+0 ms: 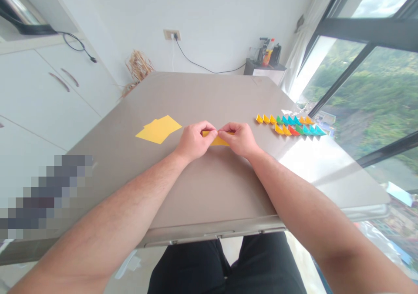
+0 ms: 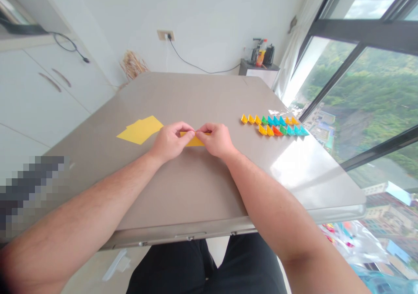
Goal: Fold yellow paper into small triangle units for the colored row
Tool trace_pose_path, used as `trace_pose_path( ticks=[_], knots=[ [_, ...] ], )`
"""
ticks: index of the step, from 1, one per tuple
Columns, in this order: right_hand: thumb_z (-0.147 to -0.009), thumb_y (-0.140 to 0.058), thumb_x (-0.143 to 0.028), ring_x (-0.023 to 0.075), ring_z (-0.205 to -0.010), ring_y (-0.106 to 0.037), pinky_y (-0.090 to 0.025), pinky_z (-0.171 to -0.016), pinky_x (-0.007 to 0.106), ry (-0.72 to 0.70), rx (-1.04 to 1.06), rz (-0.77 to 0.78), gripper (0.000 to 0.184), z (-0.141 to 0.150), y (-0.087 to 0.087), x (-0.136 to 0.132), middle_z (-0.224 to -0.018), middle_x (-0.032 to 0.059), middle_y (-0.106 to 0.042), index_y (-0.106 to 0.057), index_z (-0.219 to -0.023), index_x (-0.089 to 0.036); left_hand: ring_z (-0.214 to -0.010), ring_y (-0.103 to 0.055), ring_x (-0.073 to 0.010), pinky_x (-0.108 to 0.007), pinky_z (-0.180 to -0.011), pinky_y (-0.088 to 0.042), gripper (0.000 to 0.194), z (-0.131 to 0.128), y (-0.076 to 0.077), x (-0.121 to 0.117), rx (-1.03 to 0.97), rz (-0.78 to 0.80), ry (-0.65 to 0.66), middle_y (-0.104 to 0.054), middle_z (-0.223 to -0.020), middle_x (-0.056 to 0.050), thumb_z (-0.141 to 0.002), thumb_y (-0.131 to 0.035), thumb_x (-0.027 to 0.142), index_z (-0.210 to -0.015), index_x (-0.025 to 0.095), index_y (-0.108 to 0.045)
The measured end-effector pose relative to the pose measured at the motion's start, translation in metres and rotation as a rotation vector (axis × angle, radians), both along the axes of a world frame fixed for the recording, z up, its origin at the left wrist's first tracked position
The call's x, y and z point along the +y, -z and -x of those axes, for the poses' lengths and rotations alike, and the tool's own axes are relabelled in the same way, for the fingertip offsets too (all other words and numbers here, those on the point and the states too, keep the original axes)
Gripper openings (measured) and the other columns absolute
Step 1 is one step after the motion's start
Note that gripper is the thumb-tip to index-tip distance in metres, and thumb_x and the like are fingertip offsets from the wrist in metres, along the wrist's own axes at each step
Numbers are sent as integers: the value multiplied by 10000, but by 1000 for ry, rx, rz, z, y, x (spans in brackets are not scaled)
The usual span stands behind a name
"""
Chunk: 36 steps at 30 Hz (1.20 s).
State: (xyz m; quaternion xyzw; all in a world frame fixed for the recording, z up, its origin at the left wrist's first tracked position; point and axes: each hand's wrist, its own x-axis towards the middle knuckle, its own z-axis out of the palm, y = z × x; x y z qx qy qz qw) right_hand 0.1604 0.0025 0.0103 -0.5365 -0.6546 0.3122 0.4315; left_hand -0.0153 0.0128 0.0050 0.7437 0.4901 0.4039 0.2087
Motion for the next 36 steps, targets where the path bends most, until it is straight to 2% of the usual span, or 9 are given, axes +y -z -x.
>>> trace_pose_path(
  ticks=[9, 15, 19, 24, 29, 33, 36],
  knots=[
    [-716, -674, -322, 121, -601, -491, -369, -562, 267, 12, 64, 71, 153, 6, -8, -3, -648, -13, -625, -695, -693, -171, -623, -551, -138, -262, -621, -430, 122, -1, -7, -3, 42, -26, -62, -690, -705, 2, -821, -615, 275, -782, 192, -695],
    [-728, -724, -376, 152, -689, -569, -425, -631, 282, -8, 74, 86, 221, 3, -3, 0, -734, 16, -705, -776, -778, -167, -667, -574, -148, -268, -663, -454, 159, 3, -3, 2, 68, -20, -38, -704, -760, -15, -839, -599, 318, -796, 187, -679],
    [-712, -763, -411, 155, -685, -574, -426, -622, 286, 20, 131, 121, 258, -4, 2, 5, -728, 18, -704, -795, -804, -172, -621, -543, -137, -269, -629, -431, 160, 8, -3, 5, 45, 10, -52, -668, -705, 4, -843, -606, 328, -797, 190, -673],
    [-673, -796, -453, 142, -628, -523, -402, -588, 289, 72, 177, 138, 294, -10, 5, 9, -643, 3, -635, -766, -743, -169, -564, -489, -121, -263, -571, -388, 159, 10, -6, 7, -20, 49, -80, -617, -633, 23, -827, -648, 339, -784, 192, -694],
    [-662, -807, -423, 124, -622, -489, -380, -591, 280, 20, 258, 145, 264, -9, 6, 9, -646, -13, -598, -735, -732, -179, -568, -493, -115, -258, -561, -391, 164, 10, -3, 9, -102, 55, -92, -653, -668, 14, -812, -675, 348, -792, 190, -718],
    [-706, -756, -420, 105, -565, -406, -305, -544, 280, 47, 247, 140, 267, -10, 5, 9, -576, -37, -489, -655, -633, -183, -628, -564, -134, -268, -607, -449, 184, 12, 3, 14, -220, 100, -67, -710, -739, -14, -786, -709, 362, -841, 193, -757],
    [-704, -749, -411, 112, -579, -418, -314, -555, 285, 62, 252, 126, 253, -13, 5, 10, -583, -33, -497, -653, -635, -187, -677, -633, -161, -293, -643, -506, 208, 14, 7, 18, -348, 176, -42, -745, -800, -41, -772, -706, 320, -923, 196, -778]
  ],
)
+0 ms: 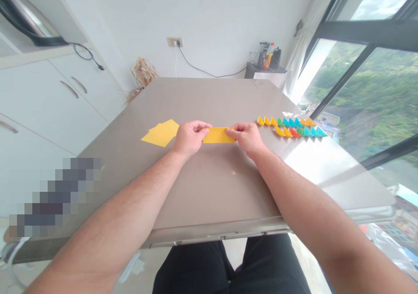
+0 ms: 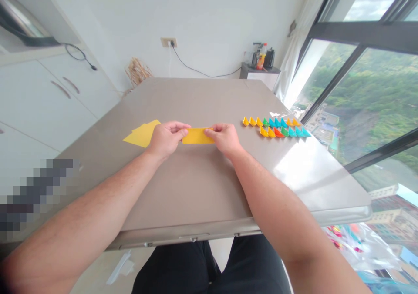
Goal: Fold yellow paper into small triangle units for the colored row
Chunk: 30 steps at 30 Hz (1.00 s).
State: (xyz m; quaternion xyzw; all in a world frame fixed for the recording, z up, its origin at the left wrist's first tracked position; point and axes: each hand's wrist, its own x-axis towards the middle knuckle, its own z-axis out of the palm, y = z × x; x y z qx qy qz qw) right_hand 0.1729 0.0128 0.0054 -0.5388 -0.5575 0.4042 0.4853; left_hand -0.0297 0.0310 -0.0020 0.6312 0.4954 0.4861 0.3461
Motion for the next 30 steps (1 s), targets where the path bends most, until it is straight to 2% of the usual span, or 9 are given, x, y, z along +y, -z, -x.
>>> trace_pose_path(
  ticks=[8, 13, 17, 22, 24, 27, 30],
  knots=[
    [-689, -754, -424, 119, -594, -421, -322, -554, 283, -7, -3, -12, 262, 0, -1, -1, -591, -31, -506, -659, -631, -187, -756, -682, -201, -339, -684, -565, 173, -1, -8, -2, -190, 147, 13, -750, -800, -47, -676, -726, 259, -826, 186, -771],
    [-686, -757, -433, 119, -579, -407, -318, -543, 286, -17, -1, -4, 271, 1, -2, -2, -580, -34, -491, -649, -621, -193, -755, -674, -194, -330, -680, -565, 206, 0, -7, -1, -199, 140, 8, -748, -808, -43, -667, -702, 244, -849, 196, -786],
    [-690, -740, -432, 117, -572, -401, -318, -542, 287, -21, -41, -11, 265, 0, -1, -2, -573, -39, -481, -643, -623, -194, -727, -669, -192, -327, -680, -551, 317, 2, -6, -2, -32, 78, 14, -740, -777, -30, -696, -638, 230, -967, 215, -804],
    [-693, -728, -432, 113, -570, -416, -316, -536, 279, -131, -181, 26, 254, 1, -3, -5, -585, -36, -515, -670, -651, -189, -869, -694, -206, -301, -754, -542, 255, -1, -13, -11, 198, 21, 132, -779, -907, -39, -744, -641, 296, -926, 222, -804],
    [-705, -718, -438, 111, -568, -415, -316, -533, 276, -175, -226, 31, 255, 4, -5, -8, -593, -35, -528, -682, -668, -188, -745, -672, -193, -279, -626, -525, 216, -3, -16, -15, 252, 51, 148, -755, -809, -39, -755, -656, 350, -851, 211, -792],
    [-733, -692, -436, 113, -579, -427, -321, -539, 272, -184, -256, -6, 254, 6, -7, -10, -604, -30, -539, -693, -692, -185, -548, -569, -157, -243, -425, -415, 204, -4, -16, -18, 273, 111, 134, -666, -653, -22, -756, -653, 383, -756, 207, -757],
    [-748, -675, -430, 118, -591, -438, -334, -552, 274, -160, -262, -41, 254, 6, -7, -11, -609, -26, -543, -690, -691, -184, -509, -532, -140, -225, -382, -374, 184, -3, -15, -18, 234, 135, 138, -636, -632, -13, -750, -644, 369, -744, 214, -744]
  ],
)
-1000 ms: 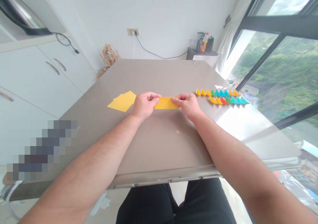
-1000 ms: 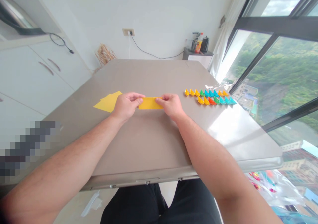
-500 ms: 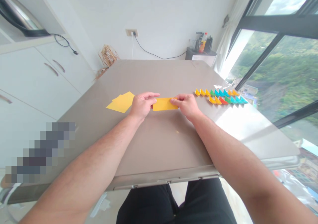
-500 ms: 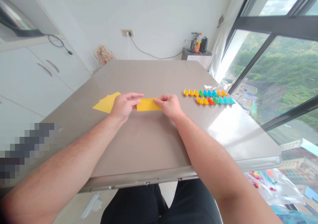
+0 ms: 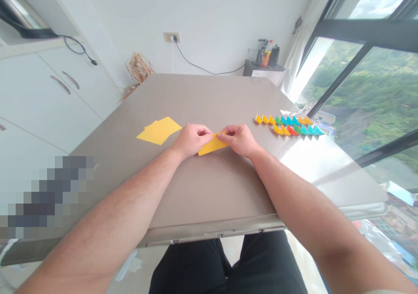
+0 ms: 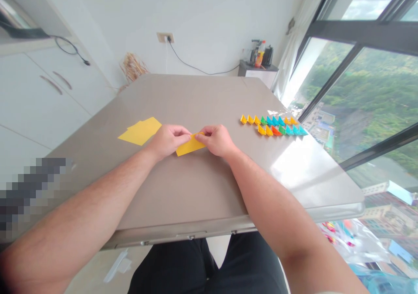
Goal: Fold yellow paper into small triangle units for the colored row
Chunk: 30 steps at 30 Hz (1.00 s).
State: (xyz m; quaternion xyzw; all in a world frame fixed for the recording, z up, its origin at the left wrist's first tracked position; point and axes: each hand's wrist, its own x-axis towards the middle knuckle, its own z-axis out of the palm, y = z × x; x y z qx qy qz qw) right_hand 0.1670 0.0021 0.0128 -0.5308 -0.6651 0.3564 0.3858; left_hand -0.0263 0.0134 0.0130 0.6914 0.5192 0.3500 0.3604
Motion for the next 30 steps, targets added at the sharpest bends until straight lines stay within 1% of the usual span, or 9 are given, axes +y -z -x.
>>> trace_pose_path(
  ticks=[8, 12, 14, 18, 20, 22, 25, 28, 30],
  knots=[
    [-772, -657, -394, 129, -618, -487, -364, -577, 268, -18, -41, -52, 227, 0, 2, -1, -636, -16, -602, -745, -737, -188, -495, -452, -105, -210, -417, -336, 184, 0, 3, 3, 56, -76, 32, -562, -552, 6, -747, -619, 329, -657, 202, -717],
    [-788, -646, -380, 138, -634, -513, -383, -596, 272, 3, -60, -84, 229, 1, 3, -1, -643, -11, -624, -771, -766, -190, -470, -455, -119, -228, -386, -339, 184, -1, 5, 3, 16, -26, -13, -556, -545, 2, -741, -631, 353, -685, 206, -726],
    [-796, -655, -394, 146, -656, -536, -403, -616, 276, -15, -46, -90, 247, 1, 3, -2, -665, -6, -646, -796, -833, -195, -455, -450, -123, -233, -370, -343, 186, -2, 5, 3, -5, -6, -40, -532, -529, 5, -745, -633, 364, -685, 210, -721],
    [-833, -650, -521, 188, -805, -621, -471, -727, 297, -88, 175, -42, 374, -1, 1, -3, -819, 31, -723, -813, -934, -200, -466, -459, -124, -230, -366, -364, 182, -3, 5, 2, -27, -25, -51, -517, -543, 10, -756, -628, 363, -689, 215, -711],
    [-853, -616, -547, 205, -881, -648, -496, -786, 312, -113, 325, 36, 402, -2, -1, -3, -890, 56, -739, -807, -886, -194, -471, -475, -125, -230, -373, -368, 188, -3, 5, 2, -19, -42, -29, -535, -554, 8, -766, -618, 361, -699, 213, -711],
    [-817, -656, -495, 205, -905, -657, -508, -803, 313, -127, 420, 114, 328, -3, -1, -1, -899, 61, -737, -786, -811, -195, -463, -478, -121, -230, -381, -363, 191, -3, 5, 1, -3, -56, -9, -562, -561, 6, -774, -606, 354, -714, 209, -716],
    [-729, -735, -407, 164, -817, -622, -490, -745, 286, -122, 442, 156, 213, -3, 0, 2, -808, 27, -695, -718, -718, -195, -453, -467, -113, -232, -400, -356, 192, -3, 3, 0, 20, -78, -2, -581, -562, 9, -779, -596, 341, -725, 202, -717],
    [-729, -743, -429, 117, -673, -517, -434, -647, 263, -119, 398, 151, 259, -3, 3, 3, -689, -17, -598, -644, -683, -195, -477, -475, -114, -239, -446, -368, 198, -4, 1, 0, 53, -115, 13, -591, -559, 12, -789, -591, 339, -723, 200, -716],
    [-732, -748, -435, 106, -635, -477, -419, -620, 259, -131, 363, 160, 269, -3, 4, 3, -664, -30, -561, -628, -695, -197, -491, -476, -113, -243, -468, -363, 205, -4, 0, -1, 73, -133, 27, -606, -569, 11, -797, -582, 336, -718, 201, -715]
  ],
)
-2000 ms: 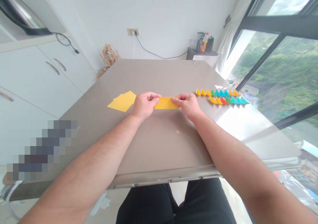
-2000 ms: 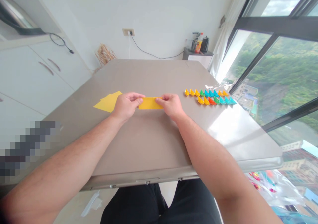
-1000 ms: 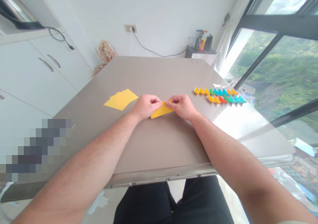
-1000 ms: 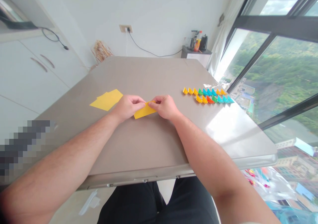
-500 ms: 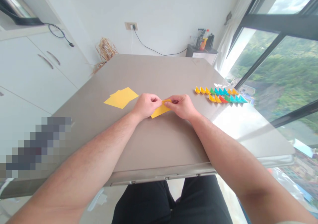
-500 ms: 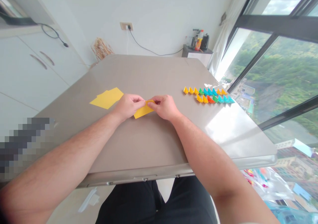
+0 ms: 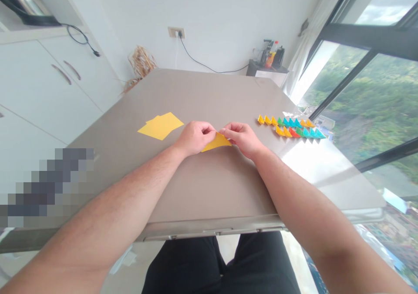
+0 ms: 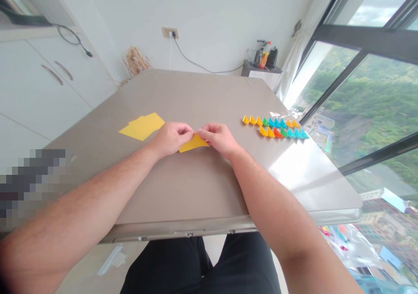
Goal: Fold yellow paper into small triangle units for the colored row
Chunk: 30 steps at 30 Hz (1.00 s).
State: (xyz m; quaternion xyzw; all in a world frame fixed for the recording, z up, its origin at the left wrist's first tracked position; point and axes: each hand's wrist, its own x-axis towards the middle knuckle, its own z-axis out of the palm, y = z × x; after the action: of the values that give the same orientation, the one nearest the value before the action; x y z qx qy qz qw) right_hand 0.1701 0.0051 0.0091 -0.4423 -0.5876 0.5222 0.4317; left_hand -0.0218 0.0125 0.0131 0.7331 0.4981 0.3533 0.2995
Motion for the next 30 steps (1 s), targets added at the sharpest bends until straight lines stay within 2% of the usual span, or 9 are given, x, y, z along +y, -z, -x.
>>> trace_pose_path(
  ticks=[8, 12, 18, 30],
  knots=[
    [-728, -754, -367, 157, -767, -622, -539, -720, 301, -26, -58, 21, 204, -2, -2, -2, -805, 12, -665, -681, -806, -193, -457, -437, -103, -238, -431, -326, 189, -2, 0, -1, -22, 62, 0, -574, -554, 17, -779, -590, 336, -695, 206, -697],
    [-741, -752, -345, 164, -776, -640, -551, -726, 305, -29, -81, 7, 180, -3, 0, -1, -785, 8, -664, -677, -803, -194, -496, -482, -123, -242, -430, -353, 204, -2, -1, 0, -85, 127, -3, -626, -610, -7, -772, -615, 368, -722, 203, -724],
    [-756, -762, -368, 175, -779, -651, -578, -723, 321, -37, -108, -27, 203, -4, 1, 0, -777, 13, -665, -669, -794, -192, -621, -575, -143, -251, -550, -419, 198, 1, 2, 4, -136, 152, 28, -683, -678, -17, -763, -649, 361, -740, 188, -742],
    [-761, -766, -367, 164, -729, -654, -590, -698, 310, -28, -112, -48, 198, -2, 2, 2, -739, 5, -668, -666, -780, -197, -665, -587, -149, -263, -607, -435, 206, 4, 4, 7, -203, 228, 56, -677, -703, -11, -752, -682, 377, -757, 178, -735]
  ],
)
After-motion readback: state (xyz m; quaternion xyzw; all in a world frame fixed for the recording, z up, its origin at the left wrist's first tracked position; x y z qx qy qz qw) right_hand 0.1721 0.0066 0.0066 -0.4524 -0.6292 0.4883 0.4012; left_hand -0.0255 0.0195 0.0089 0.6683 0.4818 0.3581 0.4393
